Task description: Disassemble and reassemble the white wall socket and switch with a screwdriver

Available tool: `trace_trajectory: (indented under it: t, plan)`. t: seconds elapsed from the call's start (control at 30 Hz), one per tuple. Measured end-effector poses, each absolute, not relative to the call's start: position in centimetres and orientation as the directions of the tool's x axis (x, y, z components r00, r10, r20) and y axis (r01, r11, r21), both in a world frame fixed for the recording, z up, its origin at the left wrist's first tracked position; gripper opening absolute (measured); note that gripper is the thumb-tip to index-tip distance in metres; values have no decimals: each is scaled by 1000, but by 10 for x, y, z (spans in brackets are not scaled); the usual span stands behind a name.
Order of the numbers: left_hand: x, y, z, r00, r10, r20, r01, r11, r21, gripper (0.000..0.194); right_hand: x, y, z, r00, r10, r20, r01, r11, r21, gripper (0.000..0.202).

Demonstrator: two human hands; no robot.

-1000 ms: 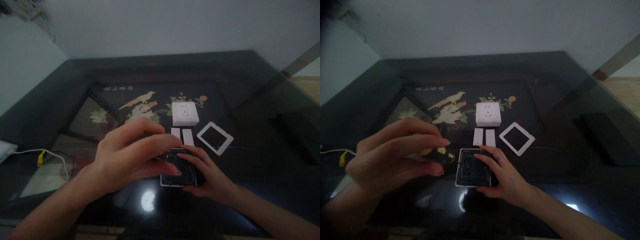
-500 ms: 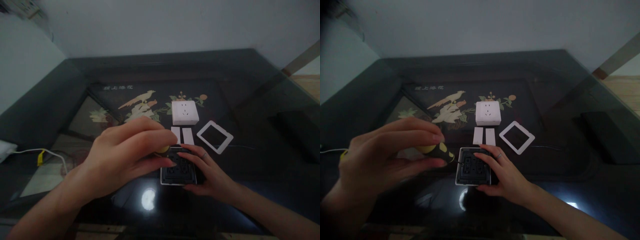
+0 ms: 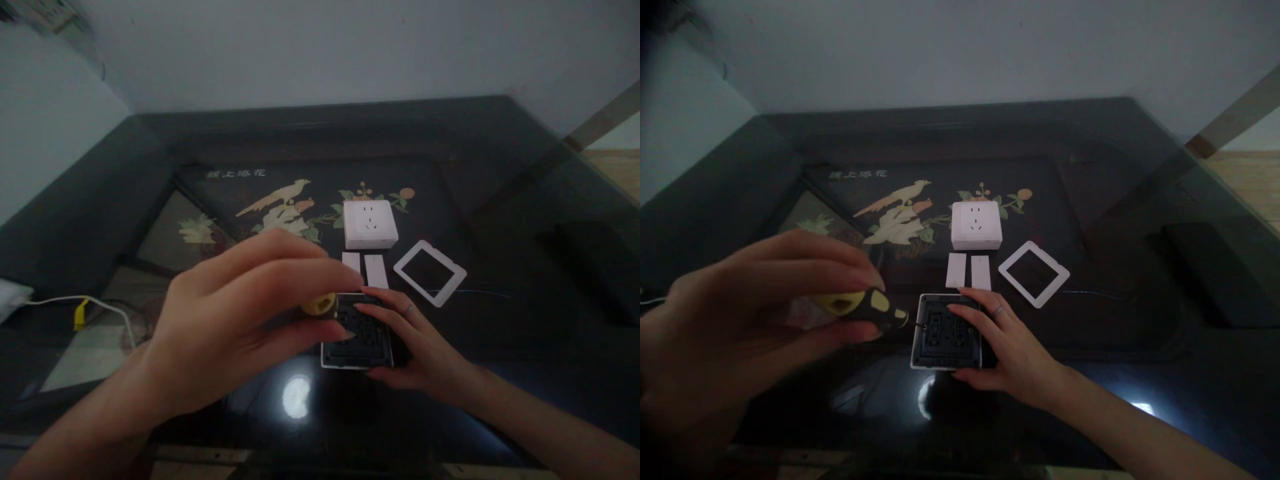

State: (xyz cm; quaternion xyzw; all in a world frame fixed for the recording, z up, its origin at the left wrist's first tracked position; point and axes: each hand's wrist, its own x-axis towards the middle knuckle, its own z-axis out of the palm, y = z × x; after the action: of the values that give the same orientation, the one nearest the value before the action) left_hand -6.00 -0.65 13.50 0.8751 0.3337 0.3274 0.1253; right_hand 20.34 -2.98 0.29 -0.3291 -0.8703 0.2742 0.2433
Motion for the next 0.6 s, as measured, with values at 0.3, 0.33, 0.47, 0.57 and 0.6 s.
trace_trajectory:
  t: [0.3, 0.33, 0.47, 0.57, 0.6]
  plan:
    - [-68, -10, 139, 624, 739, 254, 530, -639, 557, 57, 205, -29, 1, -671, 699, 246, 438, 641, -630, 75]
    - [-68, -10, 139, 618, 737, 273, 527, -646, 552, 53, 205, -29, 2, -671, 699, 246, 437, 642, -630, 75]
    - [-61, -7, 133, 554, 684, 474, 503, -729, 465, 32, 204, -30, 3, -667, 702, 251, 443, 644, -624, 75]
    - [-60, -6, 133, 545, 682, 488, 532, -731, 428, 24, 204, -30, 3, -667, 702, 249, 443, 643, -625, 75]
    - [-61, -7, 135, 564, 698, 441, 545, -716, 436, 27, 204, -30, 3, -669, 701, 249, 442, 644, -625, 75]
